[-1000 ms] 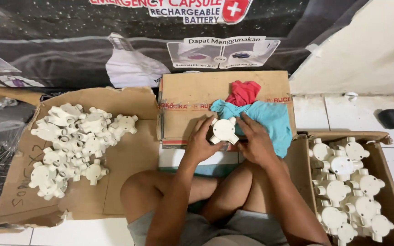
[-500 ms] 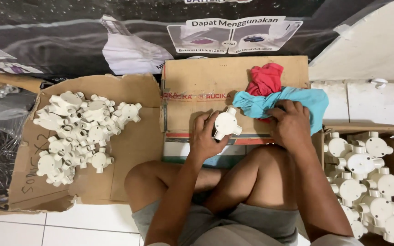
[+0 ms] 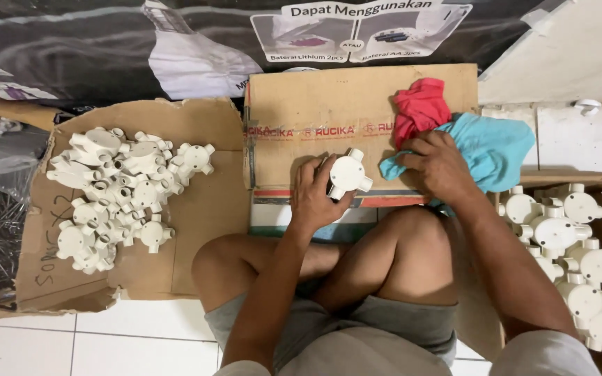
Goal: The person sits on the floor and wipes white plastic parts with a blue cloth. They pick up each part from a pile, wipe it, and place it into a cardboard box. The process is repeated for several parts.
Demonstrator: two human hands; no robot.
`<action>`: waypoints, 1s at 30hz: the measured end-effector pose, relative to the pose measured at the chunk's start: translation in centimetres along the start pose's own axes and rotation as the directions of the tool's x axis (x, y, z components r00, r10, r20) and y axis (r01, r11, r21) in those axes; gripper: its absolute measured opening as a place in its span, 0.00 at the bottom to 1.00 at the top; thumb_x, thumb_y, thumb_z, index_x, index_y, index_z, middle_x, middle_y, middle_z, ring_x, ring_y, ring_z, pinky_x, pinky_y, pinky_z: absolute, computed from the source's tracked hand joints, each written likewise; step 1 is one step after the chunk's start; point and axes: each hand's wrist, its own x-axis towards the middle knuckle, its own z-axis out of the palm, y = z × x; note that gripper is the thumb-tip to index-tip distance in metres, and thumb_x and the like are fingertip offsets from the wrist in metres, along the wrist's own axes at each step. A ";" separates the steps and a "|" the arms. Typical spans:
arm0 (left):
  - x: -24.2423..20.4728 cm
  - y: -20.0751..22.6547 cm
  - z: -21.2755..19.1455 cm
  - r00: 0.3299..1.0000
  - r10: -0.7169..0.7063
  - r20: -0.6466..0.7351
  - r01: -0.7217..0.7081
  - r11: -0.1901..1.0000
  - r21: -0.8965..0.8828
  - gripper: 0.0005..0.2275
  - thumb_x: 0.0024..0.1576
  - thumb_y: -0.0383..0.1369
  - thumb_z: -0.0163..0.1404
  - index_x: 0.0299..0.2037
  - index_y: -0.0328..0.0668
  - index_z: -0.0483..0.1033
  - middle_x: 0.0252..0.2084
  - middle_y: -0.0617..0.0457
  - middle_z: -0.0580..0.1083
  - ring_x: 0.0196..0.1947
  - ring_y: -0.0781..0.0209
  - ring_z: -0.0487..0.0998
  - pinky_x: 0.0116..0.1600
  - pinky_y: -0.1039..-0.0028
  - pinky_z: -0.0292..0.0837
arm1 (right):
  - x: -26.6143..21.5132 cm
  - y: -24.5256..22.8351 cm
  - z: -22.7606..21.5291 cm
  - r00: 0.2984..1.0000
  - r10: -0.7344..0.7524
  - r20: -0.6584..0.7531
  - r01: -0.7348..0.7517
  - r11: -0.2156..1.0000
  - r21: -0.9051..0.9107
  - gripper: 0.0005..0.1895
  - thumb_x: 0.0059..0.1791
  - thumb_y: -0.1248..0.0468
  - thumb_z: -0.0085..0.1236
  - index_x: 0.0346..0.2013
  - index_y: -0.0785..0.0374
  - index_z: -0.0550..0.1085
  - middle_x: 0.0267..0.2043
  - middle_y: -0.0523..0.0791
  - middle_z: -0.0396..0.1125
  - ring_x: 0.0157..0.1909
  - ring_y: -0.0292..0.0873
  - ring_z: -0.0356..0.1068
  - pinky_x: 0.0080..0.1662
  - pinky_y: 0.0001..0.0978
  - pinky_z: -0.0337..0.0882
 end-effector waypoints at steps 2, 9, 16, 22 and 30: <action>0.4 0.3 -0.3 0.999 -0.007 0.034 0.007 1.000 -0.001 0.35 0.40 0.44 0.63 0.60 0.43 0.69 0.47 0.44 0.66 0.48 0.43 0.71 0.53 0.57 0.68 | 0.4 1.6 -0.7 1.000 -0.009 0.023 0.009 0.999 -0.035 0.11 0.41 0.57 0.55 0.37 0.41 0.75 0.46 0.34 0.67 0.54 0.41 0.63 0.57 0.35 0.58; -0.1 -1.3 -0.7 0.971 -0.020 0.237 0.058 0.987 -0.152 0.39 0.41 0.36 0.64 0.67 0.45 0.62 0.53 0.42 0.63 0.55 0.40 0.67 0.59 0.57 0.64 | 1.2 -3.1 -0.2 0.967 0.134 -0.214 -0.108 0.986 0.127 0.03 0.45 0.60 0.61 0.33 0.50 0.77 0.36 0.41 0.69 0.40 0.47 0.69 0.44 0.40 0.67; 0.4 -0.3 -0.9 0.968 -0.095 0.234 0.135 0.978 -0.160 0.44 0.36 0.51 0.67 0.64 0.46 0.64 0.52 0.46 0.61 0.55 0.46 0.66 0.61 0.62 0.63 | 2.7 -9.0 0.9 0.907 0.209 -0.366 -0.093 0.946 0.309 0.06 0.50 0.61 0.57 0.39 0.58 0.76 0.36 0.45 0.69 0.38 0.52 0.69 0.41 0.43 0.68; 0.7 -1.0 -1.3 0.940 -0.050 0.337 0.128 0.969 -0.213 0.39 0.42 0.39 0.67 0.65 0.43 0.63 0.64 0.36 0.57 0.65 0.34 0.59 0.67 0.53 0.57 | 3.0 -7.6 2.5 0.938 0.173 -0.301 -0.138 0.981 0.134 0.08 0.49 0.58 0.55 0.41 0.51 0.78 0.37 0.42 0.69 0.38 0.48 0.69 0.40 0.39 0.65; 0.2 -0.9 -0.9 0.972 0.046 0.229 -0.016 0.991 -0.131 0.38 0.39 0.44 0.68 0.62 0.45 0.66 0.50 0.47 0.66 0.50 0.48 0.71 0.56 0.61 0.67 | 2.7 -10.2 -0.3 0.950 0.067 -0.306 -0.017 0.986 0.164 0.05 0.48 0.57 0.56 0.34 0.49 0.78 0.37 0.40 0.67 0.36 0.48 0.66 0.41 0.38 0.62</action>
